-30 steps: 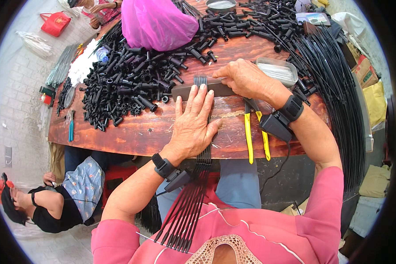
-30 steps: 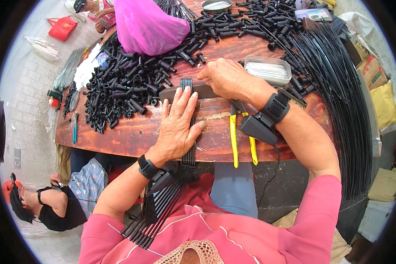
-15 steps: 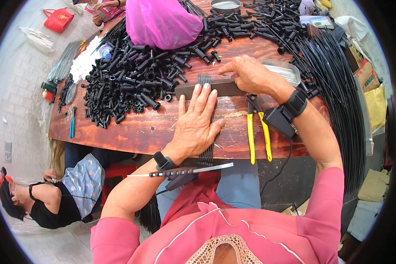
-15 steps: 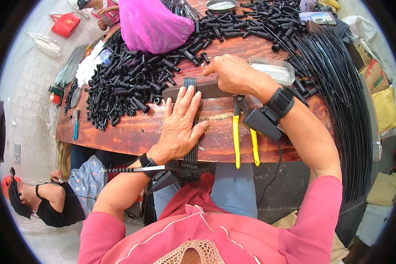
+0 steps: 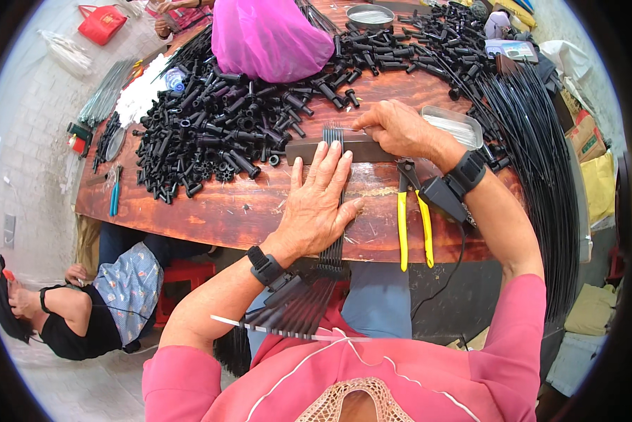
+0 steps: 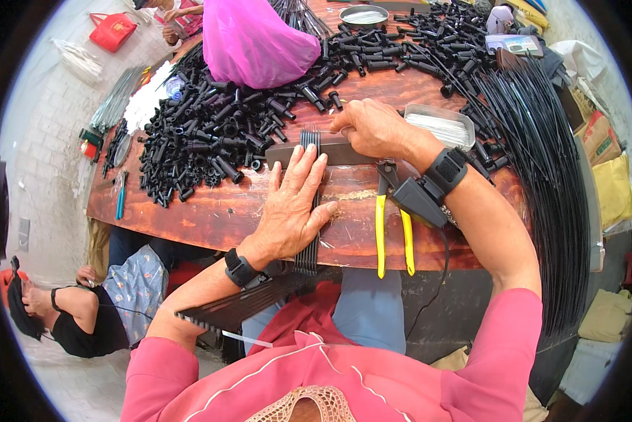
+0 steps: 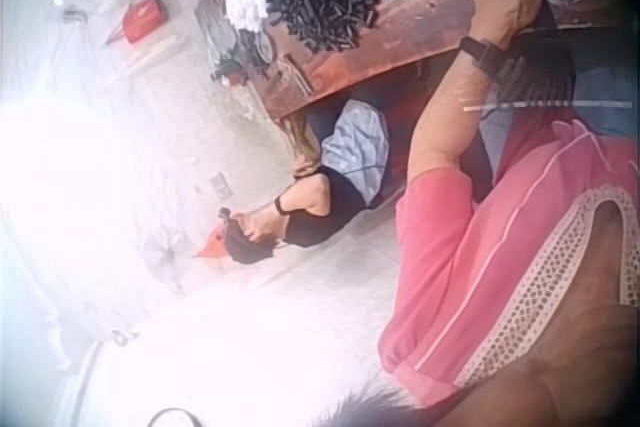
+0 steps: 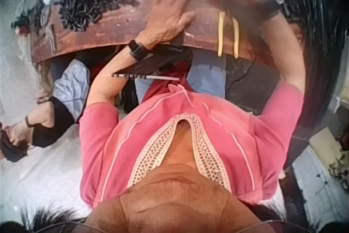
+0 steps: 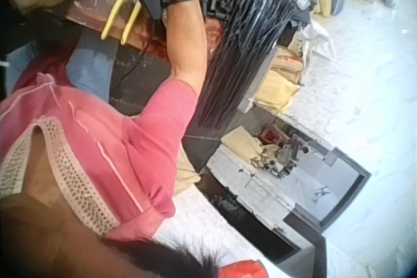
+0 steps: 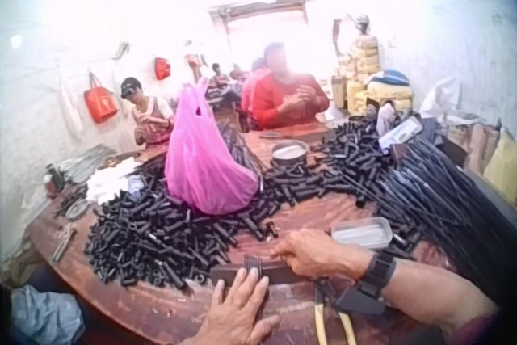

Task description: Manual assembly of umbrella rib components by grouping metal rods and attaching plastic connectors using pliers.

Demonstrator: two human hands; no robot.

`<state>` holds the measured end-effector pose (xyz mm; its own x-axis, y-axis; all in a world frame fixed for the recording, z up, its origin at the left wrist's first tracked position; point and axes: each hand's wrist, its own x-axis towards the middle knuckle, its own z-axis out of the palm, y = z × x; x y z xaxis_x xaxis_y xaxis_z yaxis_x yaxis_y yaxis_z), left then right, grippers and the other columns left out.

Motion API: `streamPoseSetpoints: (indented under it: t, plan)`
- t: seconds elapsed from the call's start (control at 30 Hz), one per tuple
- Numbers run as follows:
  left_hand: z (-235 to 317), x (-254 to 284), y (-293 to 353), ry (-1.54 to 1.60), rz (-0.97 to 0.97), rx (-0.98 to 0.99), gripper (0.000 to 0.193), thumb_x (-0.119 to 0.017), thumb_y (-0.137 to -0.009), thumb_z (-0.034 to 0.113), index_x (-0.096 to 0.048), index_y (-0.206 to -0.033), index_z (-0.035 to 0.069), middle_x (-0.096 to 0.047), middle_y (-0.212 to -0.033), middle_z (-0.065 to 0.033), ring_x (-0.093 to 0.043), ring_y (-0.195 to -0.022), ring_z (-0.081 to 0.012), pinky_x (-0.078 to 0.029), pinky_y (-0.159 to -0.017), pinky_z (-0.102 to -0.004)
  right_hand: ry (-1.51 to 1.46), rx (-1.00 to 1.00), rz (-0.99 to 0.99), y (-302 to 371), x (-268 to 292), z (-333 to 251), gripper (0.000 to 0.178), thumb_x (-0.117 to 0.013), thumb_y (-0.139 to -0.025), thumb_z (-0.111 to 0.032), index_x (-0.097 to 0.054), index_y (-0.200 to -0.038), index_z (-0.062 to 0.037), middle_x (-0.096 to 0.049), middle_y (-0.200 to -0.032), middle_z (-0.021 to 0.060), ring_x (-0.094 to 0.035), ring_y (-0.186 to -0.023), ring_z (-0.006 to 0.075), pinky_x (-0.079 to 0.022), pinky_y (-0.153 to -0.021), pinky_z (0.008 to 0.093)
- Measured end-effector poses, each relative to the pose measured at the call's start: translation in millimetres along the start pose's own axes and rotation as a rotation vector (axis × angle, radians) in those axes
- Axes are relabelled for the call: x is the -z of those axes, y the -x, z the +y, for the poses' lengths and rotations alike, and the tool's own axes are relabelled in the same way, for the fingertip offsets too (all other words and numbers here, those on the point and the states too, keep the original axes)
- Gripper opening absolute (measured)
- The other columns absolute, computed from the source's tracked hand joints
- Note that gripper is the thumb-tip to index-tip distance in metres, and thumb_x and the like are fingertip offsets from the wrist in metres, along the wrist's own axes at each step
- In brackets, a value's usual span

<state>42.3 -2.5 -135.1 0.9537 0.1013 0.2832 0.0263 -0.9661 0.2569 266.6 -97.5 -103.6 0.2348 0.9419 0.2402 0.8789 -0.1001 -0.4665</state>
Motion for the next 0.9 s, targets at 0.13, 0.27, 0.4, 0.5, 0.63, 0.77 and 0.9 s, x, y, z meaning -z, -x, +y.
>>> streamPoseSetpoints:
  t: [0.13,0.27,0.4,0.5,0.63,0.77,0.9]
  plan:
    - [0.0,1.0,0.0,0.006,-0.01,0.01,0.073,-0.055,-0.093,0.042,-0.029,-0.15,0.005,-0.023,-0.157,-0.0182,-0.016,-0.147,-0.0335,-0.011,-0.116,-0.0556,0.035,-0.01,-0.007,1.0,2.0,-6.2,0.029,-0.054,-0.079,-0.006,-0.074,-0.1,-0.007,-0.068,-0.092,0.023,-0.066,-0.09,0.0396,-0.052,-0.081,0.0484]
    - [1.6,2.5,-0.2,0.009,-0.024,0.015,0.073,-0.054,-0.093,0.043,-0.029,-0.15,0.005,-0.022,-0.157,-0.0183,-0.015,-0.148,-0.0333,-0.01,-0.117,-0.0549,0.077,0.014,-0.003,2.0,0.0,-3.8,0.032,-0.053,-0.079,-0.006,-0.073,-0.104,-0.008,-0.068,-0.089,0.0238,-0.065,-0.088,0.0408,-0.051,-0.079,0.05]
    - [1.9,1.9,-0.6,0.021,-0.024,0.022,0.073,-0.054,-0.093,0.043,-0.029,-0.15,0.005,-0.021,-0.157,-0.018,-0.015,-0.148,-0.0332,-0.009,-0.117,-0.0546,0.088,0.014,-0.004,3.2,2.3,-8.6,0.032,-0.053,-0.078,-0.005,-0.072,-0.103,-0.008,-0.068,-0.087,0.024,-0.065,-0.086,0.0414,-0.051,-0.078,0.051]
    - [1.1,1.5,0.0,0.018,-0.019,0.016,0.073,-0.054,-0.093,0.043,-0.029,-0.15,0.005,-0.021,-0.158,-0.0179,-0.015,-0.148,-0.0332,-0.009,-0.117,-0.0545,0.124,0.014,-0.018,2.2,2.6,-8.9,0.03,-0.053,-0.078,-0.006,-0.072,-0.1,-0.0084,-0.067,-0.085,0.024,-0.065,-0.085,0.0418,-0.051,-0.076,0.0513]
    - [-0.2,1.5,0.3,0.026,-0.015,0.018,0.072,-0.054,-0.093,0.042,-0.029,-0.15,0.004,-0.02,-0.158,-0.0177,-0.015,-0.148,-0.033,-0.009,-0.117,-0.0543,0.18,0.032,-0.007,0.6,3.4,-11.4,0.028,-0.054,-0.079,-0.006,-0.073,-0.099,-0.0089,-0.068,-0.085,0.0234,-0.065,-0.084,0.0413,-0.052,-0.075,0.0508]
    - [1.2,2.6,-0.6,0.018,-0.015,0.009,0.072,-0.054,-0.094,0.042,-0.029,-0.149,0.004,-0.02,-0.158,-0.018,-0.015,-0.148,-0.0333,-0.009,-0.117,-0.0535,0.056,0.051,-0.006,0.5,1.0,-1.7,0.03,-0.054,-0.08,-0.008,-0.073,-0.104,-0.0103,-0.069,-0.089,0.0211,-0.066,-0.087,0.0395,-0.052,-0.079,0.0493]
    - [0.5,2.2,0.6,0.015,-0.012,0.0,0.072,-0.055,-0.093,0.043,-0.03,-0.149,0.003,-0.021,-0.157,-0.0188,-0.015,-0.148,-0.0338,-0.009,-0.117,-0.0536,0.089,0.013,-0.043,-2.1,3.1,-8.1,0.03,-0.055,-0.081,-0.01,-0.073,-0.105,-0.0105,-0.07,-0.092,0.0198,-0.066,-0.09,0.0387,-0.052,-0.081,0.0482]
